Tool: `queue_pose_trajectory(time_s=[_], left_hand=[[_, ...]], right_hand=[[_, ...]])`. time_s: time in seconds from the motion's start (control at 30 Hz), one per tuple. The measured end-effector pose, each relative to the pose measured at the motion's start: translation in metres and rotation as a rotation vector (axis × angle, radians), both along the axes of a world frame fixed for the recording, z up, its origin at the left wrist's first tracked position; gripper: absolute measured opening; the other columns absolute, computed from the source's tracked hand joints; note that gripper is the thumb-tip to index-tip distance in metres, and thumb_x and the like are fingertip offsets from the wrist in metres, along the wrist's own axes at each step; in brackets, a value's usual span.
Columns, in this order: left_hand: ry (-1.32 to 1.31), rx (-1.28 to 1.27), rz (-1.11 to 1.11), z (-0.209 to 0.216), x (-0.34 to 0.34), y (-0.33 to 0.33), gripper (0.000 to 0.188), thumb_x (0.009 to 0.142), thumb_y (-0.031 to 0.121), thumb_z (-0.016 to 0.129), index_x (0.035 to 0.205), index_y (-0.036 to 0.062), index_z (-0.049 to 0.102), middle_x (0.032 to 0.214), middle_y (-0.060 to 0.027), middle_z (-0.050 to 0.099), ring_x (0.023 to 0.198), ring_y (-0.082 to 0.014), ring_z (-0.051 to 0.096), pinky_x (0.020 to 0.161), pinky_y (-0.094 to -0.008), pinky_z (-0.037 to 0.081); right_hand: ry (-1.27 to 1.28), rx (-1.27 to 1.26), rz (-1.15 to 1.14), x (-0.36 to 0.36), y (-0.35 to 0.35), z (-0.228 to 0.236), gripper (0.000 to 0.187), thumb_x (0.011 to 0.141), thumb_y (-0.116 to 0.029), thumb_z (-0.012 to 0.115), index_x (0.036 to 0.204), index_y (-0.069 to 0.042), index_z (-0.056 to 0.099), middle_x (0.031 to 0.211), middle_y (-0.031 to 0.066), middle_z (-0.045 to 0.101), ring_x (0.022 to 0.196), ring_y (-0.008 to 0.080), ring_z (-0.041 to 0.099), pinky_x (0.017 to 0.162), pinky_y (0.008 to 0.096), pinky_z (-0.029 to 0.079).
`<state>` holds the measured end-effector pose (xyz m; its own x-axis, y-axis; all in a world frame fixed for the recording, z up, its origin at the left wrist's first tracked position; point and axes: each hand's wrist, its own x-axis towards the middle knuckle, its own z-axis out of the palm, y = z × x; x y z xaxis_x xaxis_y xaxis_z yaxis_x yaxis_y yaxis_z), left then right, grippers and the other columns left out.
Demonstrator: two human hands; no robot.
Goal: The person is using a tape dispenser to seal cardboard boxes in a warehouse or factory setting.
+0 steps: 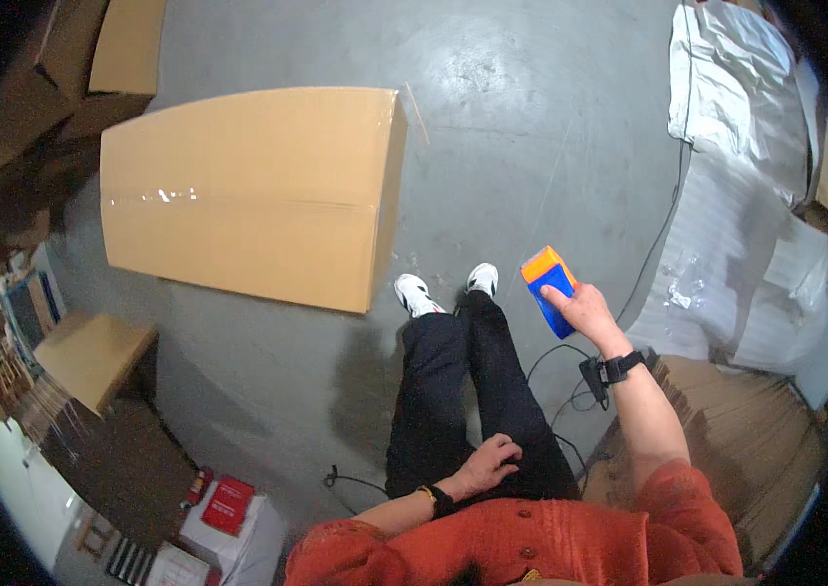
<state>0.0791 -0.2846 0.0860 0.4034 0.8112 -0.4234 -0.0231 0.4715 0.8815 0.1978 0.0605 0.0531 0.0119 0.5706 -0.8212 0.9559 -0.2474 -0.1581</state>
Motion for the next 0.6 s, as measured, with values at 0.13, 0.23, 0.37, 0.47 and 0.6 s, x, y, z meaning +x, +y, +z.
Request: queue_pose_trajectory(time_s=[0.13, 0.23, 0.37, 0.47, 0.6], left_hand=[[-0.023, 0.060, 0.113, -0.002, 0.002, -0.011, 0.011, 0.091, 0.009, 0.070, 0.095, 0.0058, 0.060, 0.099, -0.0091, 0.058, 0.100, -0.0312, 0.058, 0.089, -0.0403, 0.048], [-0.366, -0.235, 0.113, 0.003, -0.008, -0.010, 0.011, 0.097, 0.015, 0.067, 0.096, 0.0071, 0.060, 0.099, -0.0017, 0.059, 0.097, -0.0184, 0.057, 0.087, -0.0337, 0.047], [-0.966, -0.552, -0.195, 0.018, -0.025, 0.006, 0.014, 0.101, 0.021, 0.066, 0.094, 0.0099, 0.060, 0.090, 0.0090, 0.056, 0.087, -0.0027, 0.049, 0.078, -0.0235, 0.043], [-0.969, -0.524, -0.176, 0.014, -0.026, 0.011, 0.013, 0.101, 0.021, 0.065, 0.096, 0.0100, 0.061, 0.089, 0.0084, 0.057, 0.086, -0.0048, 0.050, 0.080, -0.0246, 0.043], [-0.882, -0.462, -0.104, 0.007, -0.017, 0.023, 0.013, 0.102, 0.022, 0.064, 0.098, 0.0091, 0.062, 0.089, 0.0071, 0.058, 0.086, -0.0054, 0.052, 0.079, -0.0265, 0.045]], right_hand=[[0.005, 0.045, 0.104, -0.028, 0.013, 0.006, 0.077, 0.084, -0.068, 0.067, 0.092, 0.008, 0.073, 0.089, 0.0294, 0.072, 0.090, 0.0416, 0.073, 0.081, 0.0478, 0.057], [0.011, 0.103, 0.148, -0.046, 0.024, 0.013, 0.077, 0.084, -0.068, 0.067, 0.093, 0.008, 0.073, 0.088, 0.0295, 0.072, 0.090, 0.0413, 0.073, 0.080, 0.0480, 0.057], [-0.036, 0.161, 0.271, -0.076, 0.067, 0.032, 0.076, 0.084, -0.068, 0.067, 0.093, 0.007, 0.074, 0.086, 0.0286, 0.072, 0.088, 0.0414, 0.073, 0.078, 0.0485, 0.057], [-0.106, 0.233, 0.377, -0.083, 0.111, 0.026, 0.078, 0.084, -0.071, 0.066, 0.094, 0.006, 0.074, 0.087, 0.0288, 0.072, 0.089, 0.0416, 0.073, 0.079, 0.0488, 0.057], [-0.056, 0.465, 0.491, -0.121, 0.163, 0.008, 0.075, 0.085, -0.070, 0.064, 0.095, 0.004, 0.074, 0.088, 0.0282, 0.072, 0.090, 0.0426, 0.072, 0.080, 0.0499, 0.057]])
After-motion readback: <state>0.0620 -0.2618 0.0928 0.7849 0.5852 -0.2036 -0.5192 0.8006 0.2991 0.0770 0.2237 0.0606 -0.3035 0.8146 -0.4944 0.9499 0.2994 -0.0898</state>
